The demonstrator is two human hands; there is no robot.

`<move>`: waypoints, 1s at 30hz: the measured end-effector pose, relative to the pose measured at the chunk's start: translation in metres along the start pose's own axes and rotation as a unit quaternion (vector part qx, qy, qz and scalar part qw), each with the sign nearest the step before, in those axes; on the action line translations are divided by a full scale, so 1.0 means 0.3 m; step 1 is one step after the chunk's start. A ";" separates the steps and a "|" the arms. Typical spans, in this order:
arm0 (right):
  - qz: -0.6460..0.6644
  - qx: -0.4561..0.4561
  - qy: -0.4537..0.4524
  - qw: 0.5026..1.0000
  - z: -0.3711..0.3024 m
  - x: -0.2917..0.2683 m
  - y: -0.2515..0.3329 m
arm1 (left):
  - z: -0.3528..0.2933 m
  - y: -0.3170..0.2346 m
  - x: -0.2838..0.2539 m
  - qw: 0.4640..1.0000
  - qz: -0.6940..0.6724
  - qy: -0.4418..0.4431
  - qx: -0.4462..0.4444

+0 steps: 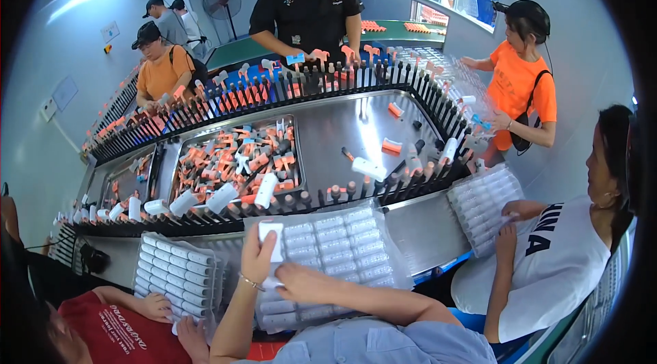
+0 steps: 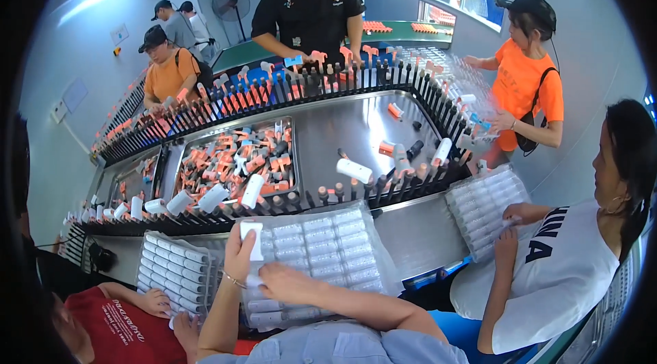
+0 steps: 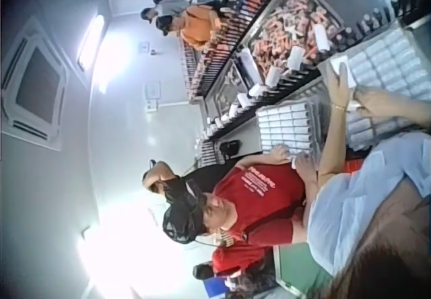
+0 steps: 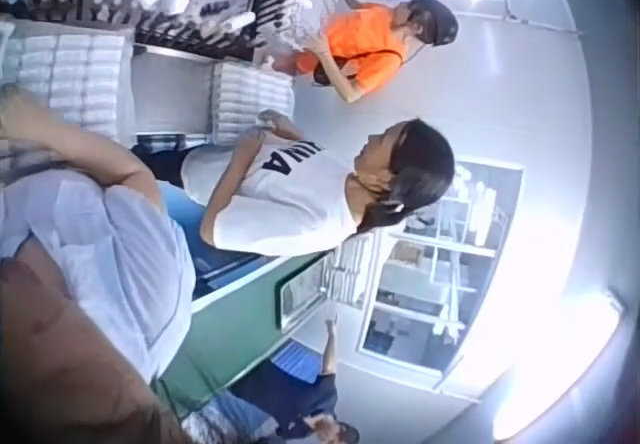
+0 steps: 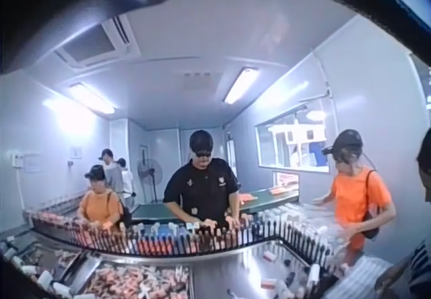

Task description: Sorting and packing plastic toy components from a conveyor belt into white trays.

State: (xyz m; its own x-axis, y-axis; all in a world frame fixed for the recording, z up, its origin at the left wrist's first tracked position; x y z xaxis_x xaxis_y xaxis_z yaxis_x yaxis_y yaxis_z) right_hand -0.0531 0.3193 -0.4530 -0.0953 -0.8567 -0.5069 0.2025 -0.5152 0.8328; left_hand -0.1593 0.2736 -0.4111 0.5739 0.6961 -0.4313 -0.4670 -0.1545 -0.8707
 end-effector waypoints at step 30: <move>0.303 0.230 -0.252 0.890 -0.446 -0.328 -0.257 | 0.497 -0.107 0.284 0.868 0.404 0.219 0.186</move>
State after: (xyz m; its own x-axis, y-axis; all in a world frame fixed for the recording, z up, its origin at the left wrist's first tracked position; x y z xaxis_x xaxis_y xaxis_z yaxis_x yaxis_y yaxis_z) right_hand 0.0711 0.4464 -0.4970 -0.5533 -0.8222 0.1332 -0.0446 0.1889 0.9810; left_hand -0.1957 0.4424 -0.3848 0.1199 0.1191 -0.9856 -0.9746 -0.1753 -0.1397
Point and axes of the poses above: each hand's wrist, its own z-axis towards the middle knuckle, its own x-axis out of the palm, y = z × x, the point moved 4 cm from there along z, towards the middle knuckle, and after that the axes turned 14 degrees about z, right-handed, at the moved point
